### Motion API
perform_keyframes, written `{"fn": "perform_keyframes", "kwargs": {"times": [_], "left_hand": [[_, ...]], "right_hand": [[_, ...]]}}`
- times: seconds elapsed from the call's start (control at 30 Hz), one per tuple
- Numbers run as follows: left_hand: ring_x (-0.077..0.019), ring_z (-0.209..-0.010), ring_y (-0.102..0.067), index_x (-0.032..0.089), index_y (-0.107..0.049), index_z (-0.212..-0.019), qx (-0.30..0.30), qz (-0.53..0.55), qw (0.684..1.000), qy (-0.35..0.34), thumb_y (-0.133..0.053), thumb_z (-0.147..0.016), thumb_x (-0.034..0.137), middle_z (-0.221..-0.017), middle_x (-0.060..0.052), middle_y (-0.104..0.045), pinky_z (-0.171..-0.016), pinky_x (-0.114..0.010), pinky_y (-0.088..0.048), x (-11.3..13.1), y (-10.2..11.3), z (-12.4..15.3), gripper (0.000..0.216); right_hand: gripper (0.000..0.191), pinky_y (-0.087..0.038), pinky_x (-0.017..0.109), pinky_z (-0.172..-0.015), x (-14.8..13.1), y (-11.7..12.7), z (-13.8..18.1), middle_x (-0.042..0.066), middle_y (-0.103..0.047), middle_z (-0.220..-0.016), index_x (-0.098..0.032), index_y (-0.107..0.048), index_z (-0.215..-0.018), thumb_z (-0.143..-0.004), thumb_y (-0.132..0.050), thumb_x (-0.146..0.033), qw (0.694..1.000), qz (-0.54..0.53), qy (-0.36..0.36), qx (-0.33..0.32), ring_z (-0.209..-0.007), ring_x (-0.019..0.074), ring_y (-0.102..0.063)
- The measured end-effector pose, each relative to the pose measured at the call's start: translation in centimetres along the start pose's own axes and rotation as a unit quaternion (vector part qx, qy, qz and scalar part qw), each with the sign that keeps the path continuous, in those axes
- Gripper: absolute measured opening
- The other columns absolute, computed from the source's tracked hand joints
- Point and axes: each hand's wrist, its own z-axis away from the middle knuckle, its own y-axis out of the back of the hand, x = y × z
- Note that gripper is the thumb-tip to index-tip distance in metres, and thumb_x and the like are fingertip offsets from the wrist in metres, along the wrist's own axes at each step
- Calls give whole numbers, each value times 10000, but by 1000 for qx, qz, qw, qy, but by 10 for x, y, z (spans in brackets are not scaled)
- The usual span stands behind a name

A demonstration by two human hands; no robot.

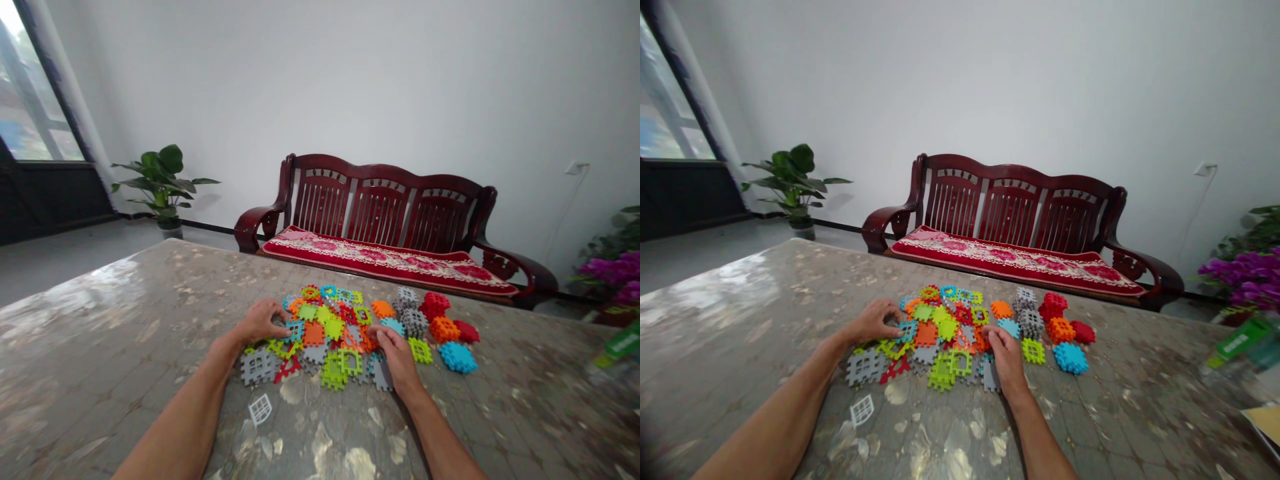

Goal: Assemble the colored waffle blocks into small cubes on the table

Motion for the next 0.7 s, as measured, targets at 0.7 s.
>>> {"fn": "perform_keyframes", "kwargs": {"times": [0.7], "left_hand": [[-80,-563,-480,167,-640,-853,-25,248,968,-35,-665,-613,209,-668,47,-577,-545,-193,-377,33,-22,-7,245]], "right_hand": [[468,-508,403,-855,8,1,-5,93,-762,-900,-199,-762,-853,-688,-700,-632,1000,28,12,-6,-887,281,-677]]}}
